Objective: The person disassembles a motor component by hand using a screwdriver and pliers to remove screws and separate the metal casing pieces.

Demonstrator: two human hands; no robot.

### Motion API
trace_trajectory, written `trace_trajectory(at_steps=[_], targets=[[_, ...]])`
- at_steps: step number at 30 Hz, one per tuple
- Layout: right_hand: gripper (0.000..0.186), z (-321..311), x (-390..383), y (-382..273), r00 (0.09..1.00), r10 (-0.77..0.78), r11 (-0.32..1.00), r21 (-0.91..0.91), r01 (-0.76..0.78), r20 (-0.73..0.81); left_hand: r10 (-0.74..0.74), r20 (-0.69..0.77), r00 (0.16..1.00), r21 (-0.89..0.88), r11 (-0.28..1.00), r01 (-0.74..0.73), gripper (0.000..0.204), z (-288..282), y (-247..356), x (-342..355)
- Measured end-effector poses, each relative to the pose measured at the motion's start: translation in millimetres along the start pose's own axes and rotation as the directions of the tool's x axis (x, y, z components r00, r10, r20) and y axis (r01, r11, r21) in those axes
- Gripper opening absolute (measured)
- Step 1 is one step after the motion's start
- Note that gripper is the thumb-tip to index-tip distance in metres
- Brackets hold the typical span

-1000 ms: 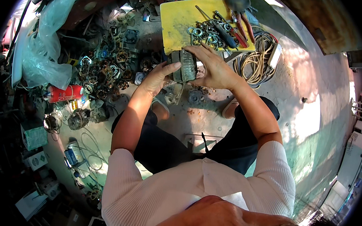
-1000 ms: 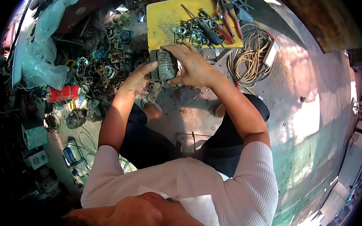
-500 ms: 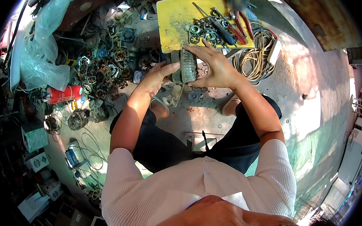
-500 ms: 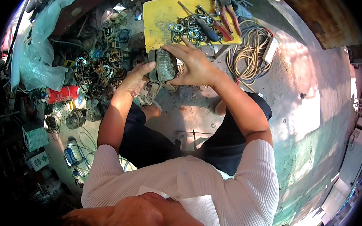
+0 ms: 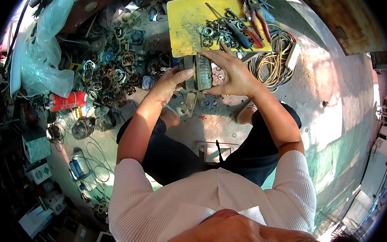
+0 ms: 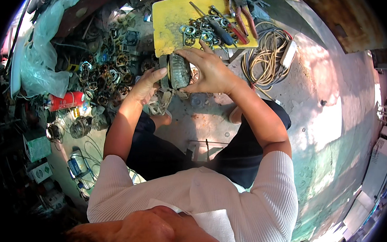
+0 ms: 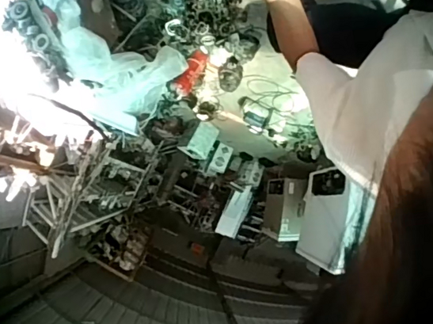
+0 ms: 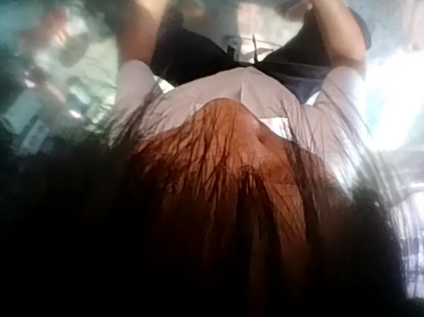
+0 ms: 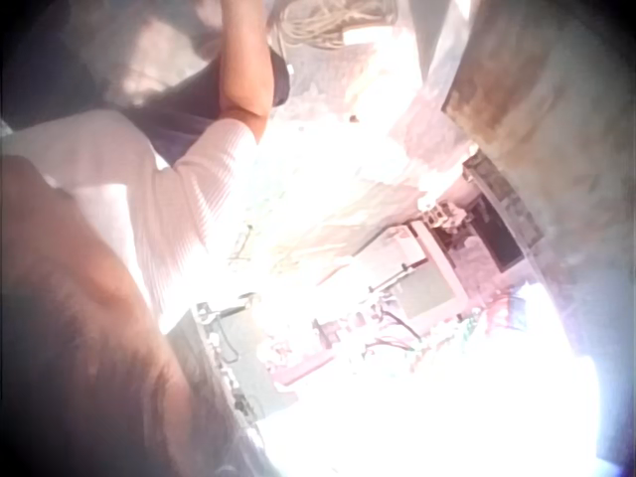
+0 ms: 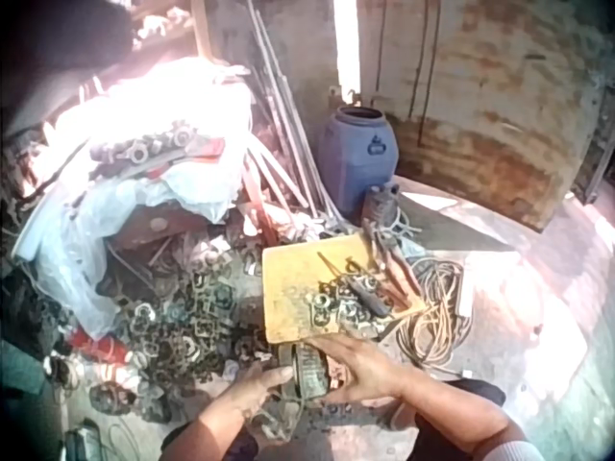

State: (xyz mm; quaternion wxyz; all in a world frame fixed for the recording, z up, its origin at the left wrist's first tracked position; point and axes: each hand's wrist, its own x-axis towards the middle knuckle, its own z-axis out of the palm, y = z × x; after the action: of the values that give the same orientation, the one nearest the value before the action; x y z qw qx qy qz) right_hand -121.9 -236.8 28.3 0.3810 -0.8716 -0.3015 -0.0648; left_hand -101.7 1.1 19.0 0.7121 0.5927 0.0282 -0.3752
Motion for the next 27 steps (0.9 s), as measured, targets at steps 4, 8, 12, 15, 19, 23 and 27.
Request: trace_trajectory(at_steps=[4,8,12,15,19,23,27], targets=[[0.092,4.6,-2.2,-6.8,0.998,-0.009,0.995,-0.099,0.002,-0.07,0.033,-0.024,0.999,0.045,0.998,-0.032,0.072,-5.0,-5.4,5.7],[0.089,0.5,-3.3,-2.2,0.999,0.026,1.0,0.015,-0.026,-0.032,-0.014,-0.025,1.0,0.022,1.0,0.014,0.073,2.2,1.2,-0.3],[0.087,-7.7,-2.1,-5.7,0.996,0.09,0.978,0.186,-0.092,0.023,-0.029,0.028,0.999,-0.003,1.0,0.029,0.075,-1.7,-4.9,1.6],[0.087,-9.0,-1.3,-4.5,0.997,0.081,0.976,0.203,-0.083,0.018,-0.041,0.052,0.998,-0.019,0.999,0.042,0.075,-1.5,-4.9,3.8],[0.09,-7.1,-4.5,-0.3,0.999,0.052,0.994,0.093,-0.051,-0.005,-0.042,0.032,0.999,-0.028,0.999,0.042,0.073,-9.0,-12.8,9.4],[0.092,-5.9,-6.4,-3.2,0.995,0.011,0.998,-0.055,-0.016,-0.095,-0.017,0.062,0.998,-0.197,0.98,0.029,0.069,-6.2,-6.2,8.6],[0.091,-4.7,-9.5,-2.8,0.988,-0.001,1.0,0.014,0.004,-0.154,0.034,0.054,0.998,-0.181,0.983,-0.024,0.063,-11.1,-10.7,7.1]])
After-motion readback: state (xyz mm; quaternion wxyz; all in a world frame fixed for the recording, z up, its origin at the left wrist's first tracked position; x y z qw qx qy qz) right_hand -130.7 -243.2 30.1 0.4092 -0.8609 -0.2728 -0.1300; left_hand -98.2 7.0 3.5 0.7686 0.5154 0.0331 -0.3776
